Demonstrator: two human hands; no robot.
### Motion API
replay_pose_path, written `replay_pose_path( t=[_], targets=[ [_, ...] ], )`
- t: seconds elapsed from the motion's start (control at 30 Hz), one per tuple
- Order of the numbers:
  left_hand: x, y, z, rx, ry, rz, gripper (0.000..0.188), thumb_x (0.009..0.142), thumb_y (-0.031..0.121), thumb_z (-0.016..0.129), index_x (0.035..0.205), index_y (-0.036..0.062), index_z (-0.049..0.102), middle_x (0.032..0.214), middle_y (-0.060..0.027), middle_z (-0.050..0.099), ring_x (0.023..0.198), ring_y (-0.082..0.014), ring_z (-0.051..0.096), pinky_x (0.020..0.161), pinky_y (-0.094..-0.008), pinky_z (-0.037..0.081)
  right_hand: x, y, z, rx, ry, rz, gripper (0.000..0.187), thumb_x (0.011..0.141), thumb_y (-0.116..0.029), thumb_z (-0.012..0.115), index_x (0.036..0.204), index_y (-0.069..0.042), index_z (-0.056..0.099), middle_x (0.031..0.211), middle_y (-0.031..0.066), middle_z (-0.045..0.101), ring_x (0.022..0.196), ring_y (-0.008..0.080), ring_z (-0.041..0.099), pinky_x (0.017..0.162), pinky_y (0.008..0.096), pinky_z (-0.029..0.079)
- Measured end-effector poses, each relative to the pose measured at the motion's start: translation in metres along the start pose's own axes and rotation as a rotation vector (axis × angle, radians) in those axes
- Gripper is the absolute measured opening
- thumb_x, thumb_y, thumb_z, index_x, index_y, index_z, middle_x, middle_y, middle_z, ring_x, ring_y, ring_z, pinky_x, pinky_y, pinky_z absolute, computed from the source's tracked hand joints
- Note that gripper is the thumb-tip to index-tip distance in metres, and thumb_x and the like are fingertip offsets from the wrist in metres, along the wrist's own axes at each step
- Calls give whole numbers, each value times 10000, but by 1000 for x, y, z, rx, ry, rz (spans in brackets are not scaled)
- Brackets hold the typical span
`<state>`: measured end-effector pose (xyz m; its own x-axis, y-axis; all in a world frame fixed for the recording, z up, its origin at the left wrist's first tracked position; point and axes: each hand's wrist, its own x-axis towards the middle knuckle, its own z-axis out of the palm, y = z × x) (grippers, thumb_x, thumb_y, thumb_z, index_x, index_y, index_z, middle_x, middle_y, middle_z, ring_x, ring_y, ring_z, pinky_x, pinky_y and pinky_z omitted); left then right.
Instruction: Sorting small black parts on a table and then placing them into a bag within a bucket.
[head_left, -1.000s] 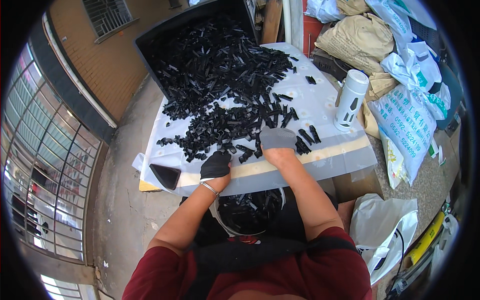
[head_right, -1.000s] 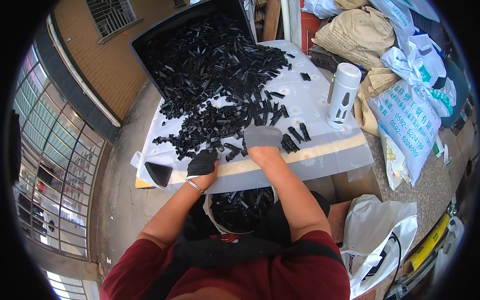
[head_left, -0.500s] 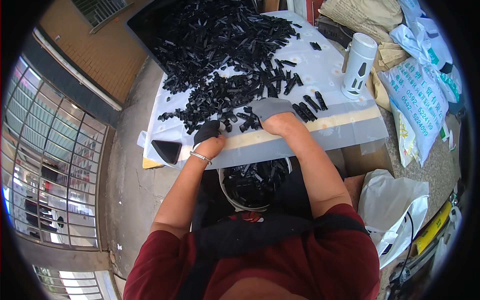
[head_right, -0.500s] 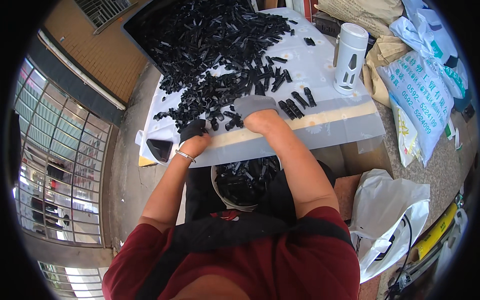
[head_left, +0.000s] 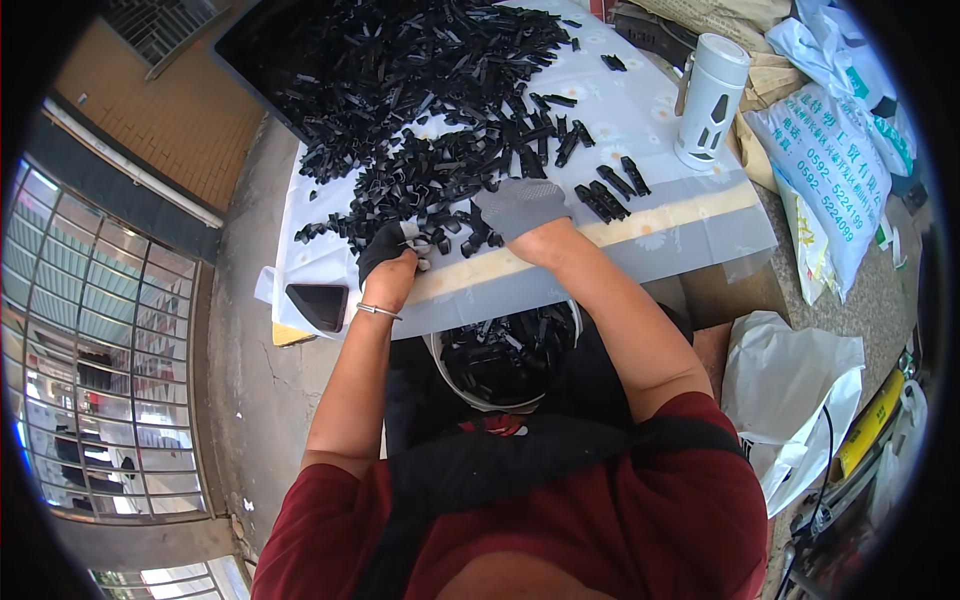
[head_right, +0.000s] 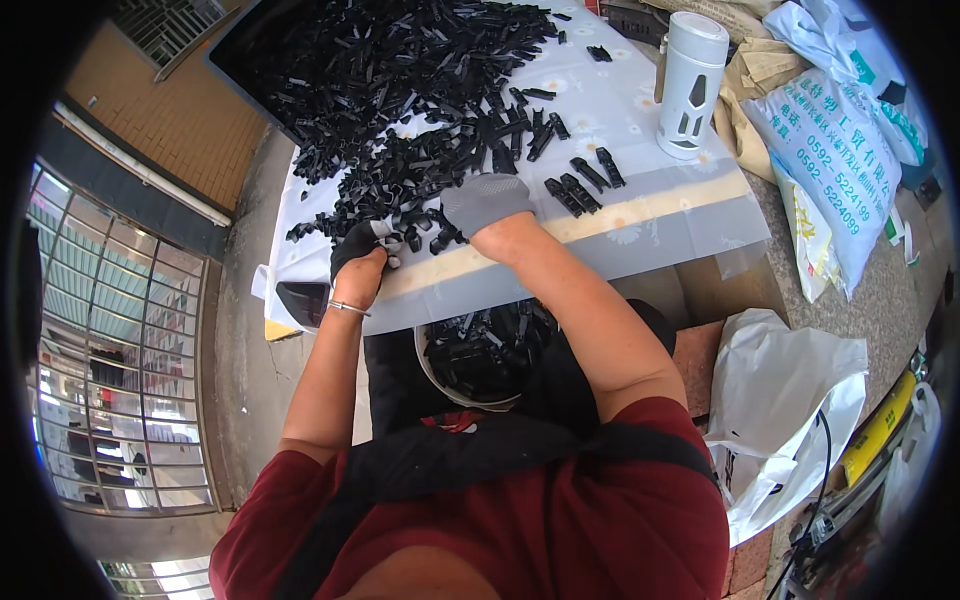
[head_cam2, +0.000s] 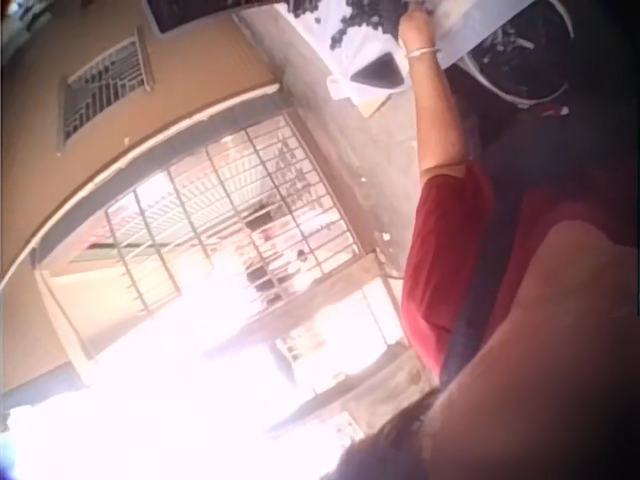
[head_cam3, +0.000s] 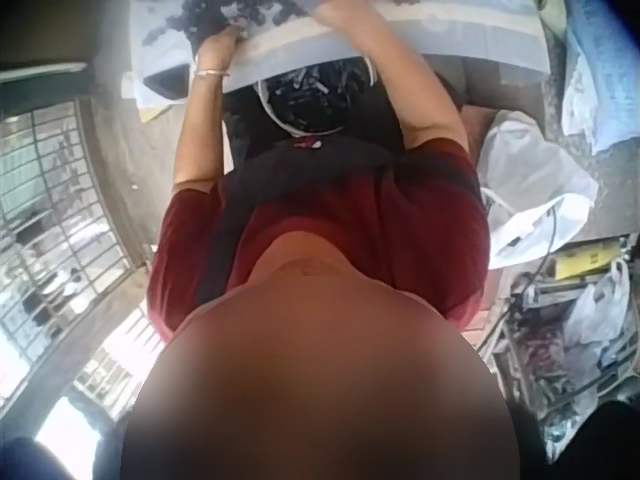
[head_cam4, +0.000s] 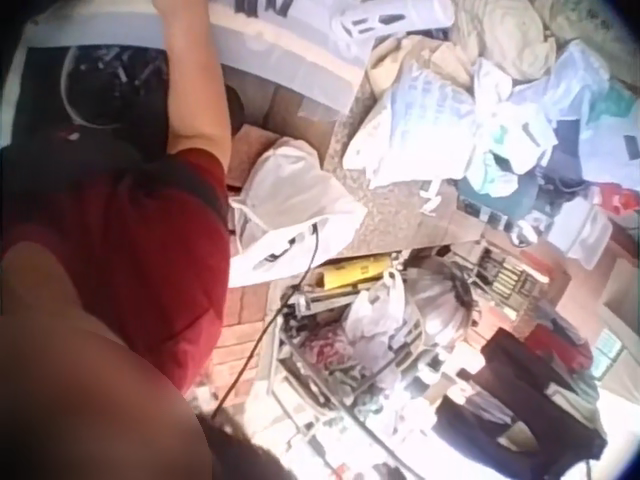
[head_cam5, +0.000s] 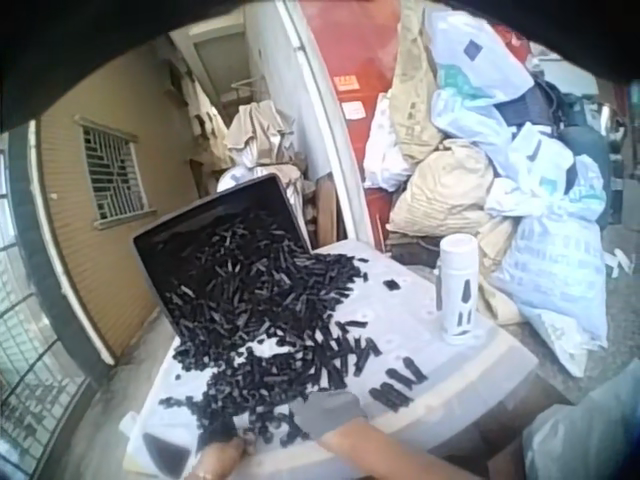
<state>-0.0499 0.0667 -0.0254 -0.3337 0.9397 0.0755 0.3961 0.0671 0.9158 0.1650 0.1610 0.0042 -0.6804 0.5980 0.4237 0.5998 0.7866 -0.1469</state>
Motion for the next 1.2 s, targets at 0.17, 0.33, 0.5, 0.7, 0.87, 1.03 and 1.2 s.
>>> replay_pose_path(
  t=[0.17,0.33,0.5,0.7,0.87,1.03,1.2],
  targets=[
    [-1,22,6,-227,-5,-16,224,821,-31,488,1034,25,527,882,-71,612,673,-162,600,577,-236,482,11,-2,10,16,200,-120,170,770,-176,484,872,-94,594,840,99,592,824,272,571,677,411,459],
    [-5,47,3,37,20,-92,234,823,-24,511,1050,27,533,884,-56,610,713,-144,597,557,-228,474,26,1,19,-27,168,-135,132,737,-155,506,789,-67,589,769,102,593,766,266,585,659,394,467],
    [-5,45,-5,-373,-12,-112,232,822,-12,522,1046,45,542,915,-54,609,733,-139,587,556,-229,460,27,-14,-4,115,215,-89,242,776,-186,559,992,-81,588,837,97,612,793,300,578,696,402,460],
    [-19,63,-1,-705,-199,-65,318,781,-57,530,1094,-1,514,976,-90,591,829,-165,576,685,-263,478,6,-39,-27,485,-6,-186,288,822,-239,541,1081,-118,564,854,111,617,786,298,574,698,395,455],
    [-37,78,9,-555,-366,19,445,723,-111,553,1149,-7,480,1076,-106,560,986,-188,540,851,-295,436,-11,-42,-41,590,-165,-250,343,781,-322,589,1030,-87,581,826,129,608,781,302,573,687,399,445],
    [-37,-7,-15,108,-495,208,364,799,-12,544,1155,-12,468,1112,-83,544,1002,-166,536,845,-253,434,-28,-49,-46,557,-118,-223,349,789,-362,580,975,-67,600,863,132,606,805,309,567,698,399,441],
    [-69,41,12,196,-292,201,318,863,56,459,1179,38,491,1061,-105,565,916,-173,566,777,-257,450,-35,-60,-25,633,96,-150,371,827,-396,522,920,-46,605,865,150,598,831,314,554,724,406,430]
  ],
)
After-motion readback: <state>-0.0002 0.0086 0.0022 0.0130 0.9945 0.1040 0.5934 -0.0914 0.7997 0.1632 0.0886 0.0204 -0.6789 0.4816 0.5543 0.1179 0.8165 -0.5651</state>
